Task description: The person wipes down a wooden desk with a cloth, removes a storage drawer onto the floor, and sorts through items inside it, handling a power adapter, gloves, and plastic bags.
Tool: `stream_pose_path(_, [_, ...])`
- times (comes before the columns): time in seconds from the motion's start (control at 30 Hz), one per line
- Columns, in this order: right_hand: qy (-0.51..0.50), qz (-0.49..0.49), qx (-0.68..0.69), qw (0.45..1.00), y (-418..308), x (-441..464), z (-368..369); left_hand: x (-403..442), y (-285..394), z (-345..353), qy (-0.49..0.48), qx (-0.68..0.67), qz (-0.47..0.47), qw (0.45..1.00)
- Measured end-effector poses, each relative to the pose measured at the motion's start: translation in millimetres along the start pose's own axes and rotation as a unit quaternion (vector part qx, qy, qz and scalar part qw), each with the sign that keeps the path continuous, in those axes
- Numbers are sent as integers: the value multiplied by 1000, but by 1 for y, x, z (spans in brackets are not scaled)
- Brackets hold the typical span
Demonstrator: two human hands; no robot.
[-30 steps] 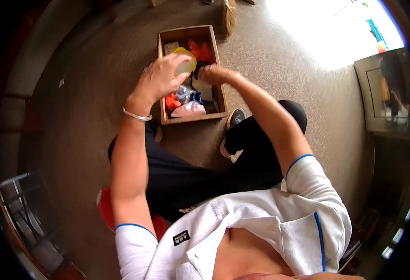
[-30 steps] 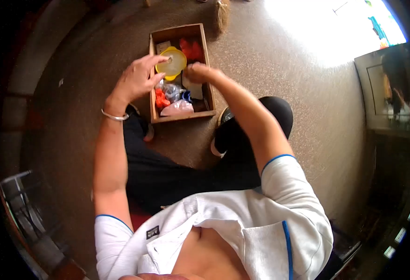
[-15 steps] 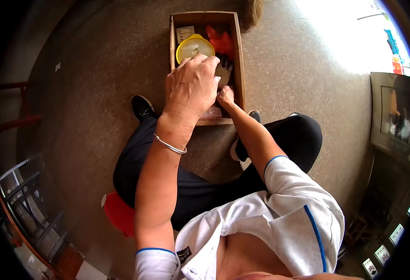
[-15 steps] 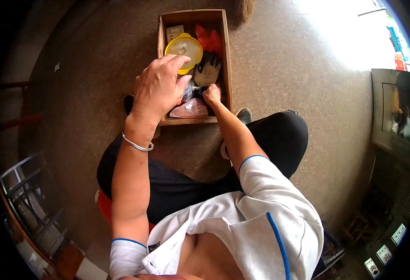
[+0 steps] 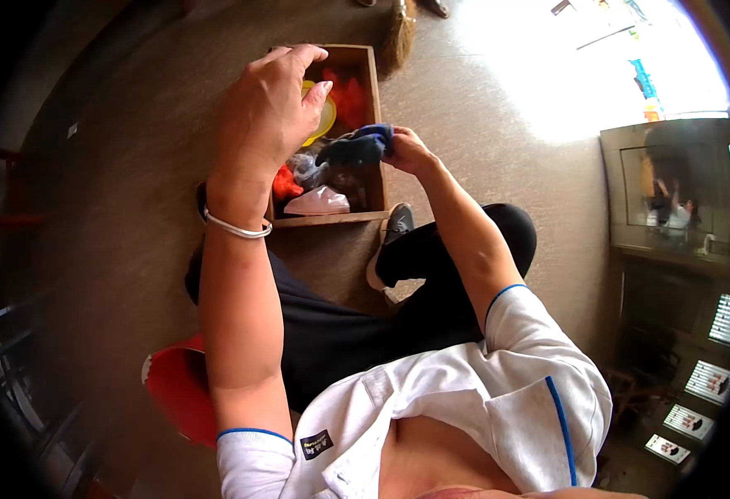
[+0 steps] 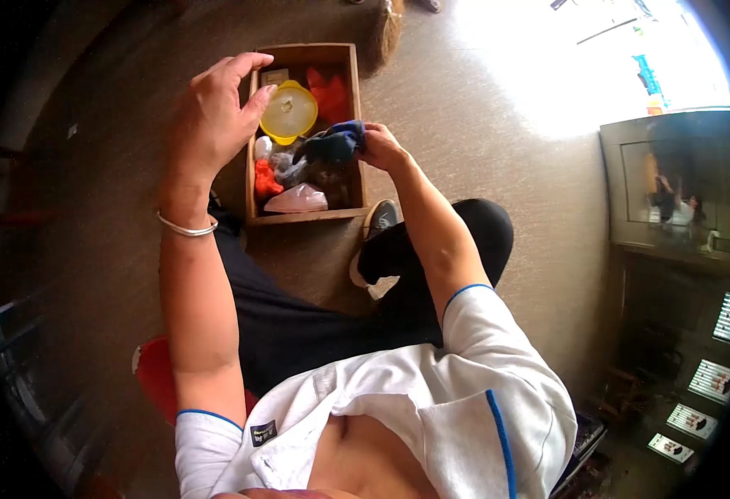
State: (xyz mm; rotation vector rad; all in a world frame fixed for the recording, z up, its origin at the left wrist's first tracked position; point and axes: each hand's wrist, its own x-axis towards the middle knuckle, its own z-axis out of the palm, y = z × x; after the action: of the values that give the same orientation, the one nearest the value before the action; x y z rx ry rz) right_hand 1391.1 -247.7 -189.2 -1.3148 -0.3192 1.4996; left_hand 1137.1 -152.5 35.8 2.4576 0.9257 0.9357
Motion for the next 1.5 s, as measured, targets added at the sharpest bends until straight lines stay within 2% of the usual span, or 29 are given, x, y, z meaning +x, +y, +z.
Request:
stream_pose_path(0.07, [34, -15, 2, 999, -34, -24, 5, -2, 2, 4, -6, 16, -2, 1000])
stream_pose_path(0.2, [-25, -71, -23, 997, -82, -52, -24, -2, 0, 2, -26, -3, 20, 999])
stream_pose_path(0.33, [-3, -43, -204, 978, -125, -75, -59, -4, -5, 2, -13, -17, 41, 999])
stream_pose_path(0.37, [34, -48, -288, 956, -132, -80, -71, -3, -8, 3, -19, -27, 47, 998])
stream_pose_path(0.4, [62, -82, -407, 908, -134, -82, -85, -4, -11, 3, -25, -31, 55, 998])
stream_pose_path(0.47, [115, -142, -621, 763, -134, -83, -116, -4, -12, 1, -36, -37, 75, 996])
stream_pose_path(0.5, [130, -149, -649, 734, -133, -92, -119, -5, -8, -2, -48, -23, 77, 996])
stream_pose_path(0.6, [196, -141, -661, 711, -122, -109, -138, -6, -4, -4, -106, -10, 89, 990])
stream_pose_path(0.73, [249, -172, -643, 704, -99, -115, -191, -7, 2, -1, -220, 10, 50, 974])
stream_pose_path(0.77, [278, -138, -624, 717, -95, -116, -200, -5, 1, 1, -237, 18, 55, 970])
stream_pose_path(0.87, [337, -163, -492, 786, -79, -116, -225, -5, 1, 8, -252, 26, 52, 966])
stream_pose_path(1.0, [369, -168, -471, 783, -60, -115, -253, 0, 9, 13, -283, 38, 33, 958])
stream_pose_path(1.03, [362, -189, -434, 803, -57, -117, -257, 1, 11, 14, -290, 34, 20, 956])
stream_pose_path(1.07, [368, -182, -443, 797, -51, -120, -260, 2, 12, 17, -297, 30, 8, 954])
stream_pose_path(1.13, [379, -171, -464, 783, -38, -129, -271, 3, 7, 23, -290, 30, 46, 956])
stream_pose_path(1.17, [397, -154, -512, 746, -28, -136, -275, 5, 9, 24, -297, 27, 47, 953])
stream_pose_path(1.23, [410, 1, -584, 701, -3, -147, -295, 7, 12, 24, -323, 18, 34, 946])
stream_pose_path(1.27, [403, 92, -604, 682, 8, -152, -307, 8, 12, 27, -326, 12, 47, 944])
stream_pose_path(1.33, [367, 187, -594, 691, 18, -165, -301, 4, 5, 27, -329, 11, 58, 943])
stream_pose_path(1.37, [310, 229, -575, 721, 15, -163, -301, 4, 4, 26, -340, 7, 50, 939])
stream_pose_path(1.4, [269, 191, -563, 758, 10, -165, -287, -4, -11, 33, -292, 22, 102, 951])
stream_pose_path(1.47, [137, 119, -581, 793, 3, -148, -298, -4, -3, 29, -305, 34, 79, 948])
stream_pose_path(1.5, [118, 167, -594, 778, -16, -136, -277, -1, -1, 28, -351, 29, 37, 935])
